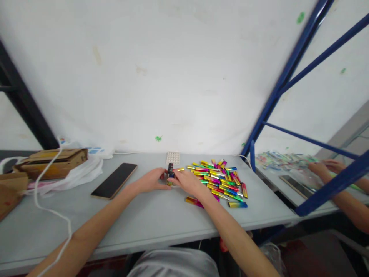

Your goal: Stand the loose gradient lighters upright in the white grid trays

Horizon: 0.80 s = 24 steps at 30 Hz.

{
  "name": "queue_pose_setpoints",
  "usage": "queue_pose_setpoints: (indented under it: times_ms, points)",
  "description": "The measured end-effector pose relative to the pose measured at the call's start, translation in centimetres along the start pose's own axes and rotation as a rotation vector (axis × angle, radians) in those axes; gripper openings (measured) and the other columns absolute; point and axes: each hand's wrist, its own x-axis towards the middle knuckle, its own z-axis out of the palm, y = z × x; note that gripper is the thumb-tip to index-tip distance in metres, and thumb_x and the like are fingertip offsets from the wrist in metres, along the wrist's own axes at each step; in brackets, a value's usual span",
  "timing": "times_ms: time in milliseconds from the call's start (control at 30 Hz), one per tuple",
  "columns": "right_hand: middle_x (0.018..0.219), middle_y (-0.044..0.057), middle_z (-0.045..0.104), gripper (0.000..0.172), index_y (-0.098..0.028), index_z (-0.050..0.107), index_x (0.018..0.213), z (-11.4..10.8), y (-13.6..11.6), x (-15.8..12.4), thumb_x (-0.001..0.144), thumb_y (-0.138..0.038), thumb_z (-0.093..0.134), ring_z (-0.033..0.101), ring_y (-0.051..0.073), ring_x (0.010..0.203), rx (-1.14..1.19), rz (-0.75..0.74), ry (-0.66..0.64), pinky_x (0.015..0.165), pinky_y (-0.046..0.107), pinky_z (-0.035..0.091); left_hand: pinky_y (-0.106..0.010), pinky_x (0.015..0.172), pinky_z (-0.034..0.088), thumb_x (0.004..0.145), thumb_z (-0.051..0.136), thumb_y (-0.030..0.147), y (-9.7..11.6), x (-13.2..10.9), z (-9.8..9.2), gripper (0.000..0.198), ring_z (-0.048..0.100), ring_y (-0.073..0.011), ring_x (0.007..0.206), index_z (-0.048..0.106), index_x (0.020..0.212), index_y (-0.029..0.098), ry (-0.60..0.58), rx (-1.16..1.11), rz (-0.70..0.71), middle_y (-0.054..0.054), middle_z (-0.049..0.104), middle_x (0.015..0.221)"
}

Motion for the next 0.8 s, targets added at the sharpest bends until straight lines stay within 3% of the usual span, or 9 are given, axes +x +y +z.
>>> queue_pose_setpoints:
  times_ms: [167,233,300,400,533,667,800]
  points:
    - [0.087,0.007,0.074,0.042,-0.018,0.07,0.089,-0.5,-0.1,0.1,0.105,-0.054,0.056,0.065,0.018,0.077,0.098,-0.036,-0.031,0.068,0.026,0.04,-0.034,0.078,0.048,0.069,0.074,0.072,0.1,-0.1,-0.1,0.067,0.065,-0.0288,0.089,0.069,0.107,0.017,-0.015,0.002,-0.02,-0.009,0.072,0.098]
    - [0.083,0.005,0.074,0.048,-0.018,0.071,0.087,-1.7,1.0,-0.2,0.108,-0.055,0.048,0.064,0.017,0.074,0.112,0.027,0.011,0.069,0.026,0.039,-0.035,0.08,0.049,0.068,0.075,0.072,0.2,0.0,-0.2,0.069,0.066,-0.0296,0.09,0.068,0.109,0.017,-0.012,-0.007,-0.031,-0.01,0.072,0.1]
    - [0.082,0.006,0.075,0.052,-0.018,0.071,0.087,-3.3,3.2,-0.8,0.112,-0.05,0.039,0.065,0.017,0.075,0.063,0.178,0.102,0.072,0.027,0.04,-0.035,0.08,0.05,0.067,0.076,0.072,0.2,0.0,-0.2,0.07,0.067,-0.0303,0.09,0.068,0.109,0.017,-0.007,-0.013,-0.043,-0.01,0.072,0.101]
    - [0.092,0.009,0.079,0.041,-0.017,0.074,0.101,-6.1,8.2,-2.0,0.111,-0.044,0.044,0.071,0.02,0.086,-0.052,0.474,0.199,0.078,0.026,0.043,-0.037,0.082,0.051,0.064,0.077,0.072,0.2,0.1,-0.1,0.07,0.068,-0.0312,0.09,0.069,0.107,0.018,0.004,-0.014,-0.045,-0.009,0.073,0.1]
    - [0.115,0.013,0.079,0.033,-0.016,0.073,0.118,-9.0,15.3,-3.2,0.108,-0.036,0.049,0.072,0.022,0.111,-0.164,0.888,0.107,0.09,0.026,0.047,-0.037,0.083,0.052,0.063,0.077,0.072,0.2,0.1,-0.1,0.072,0.068,-0.0316,0.091,0.069,0.109,0.017,0.004,-0.027,-0.046,-0.009,0.073,0.099]
    - [0.121,0.025,0.075,0.035,-0.008,0.073,0.123,-9.5,19.4,-3.4,0.102,-0.031,0.056,0.071,0.03,0.119,-0.191,1.016,0.045,0.095,0.034,0.05,-0.038,0.084,0.051,0.066,0.076,0.072,0.3,0.2,-0.1,0.075,0.067,-0.0316,0.093,0.068,0.114,0.015,-0.029,-0.023,-0.051,-0.01,0.072,0.103]
    - [0.128,0.029,0.071,0.038,-0.007,0.074,0.122,-8.1,20.6,-3.1,0.093,-0.031,0.068,0.068,0.037,0.124,-0.161,1.061,0.012,0.102,0.044,0.05,-0.037,0.083,0.05,0.066,0.076,0.072,0.2,0.3,-0.1,0.076,0.066,-0.0309,0.091,0.068,0.115,0.015,-0.031,-0.005,-0.054,-0.01,0.071,0.102]
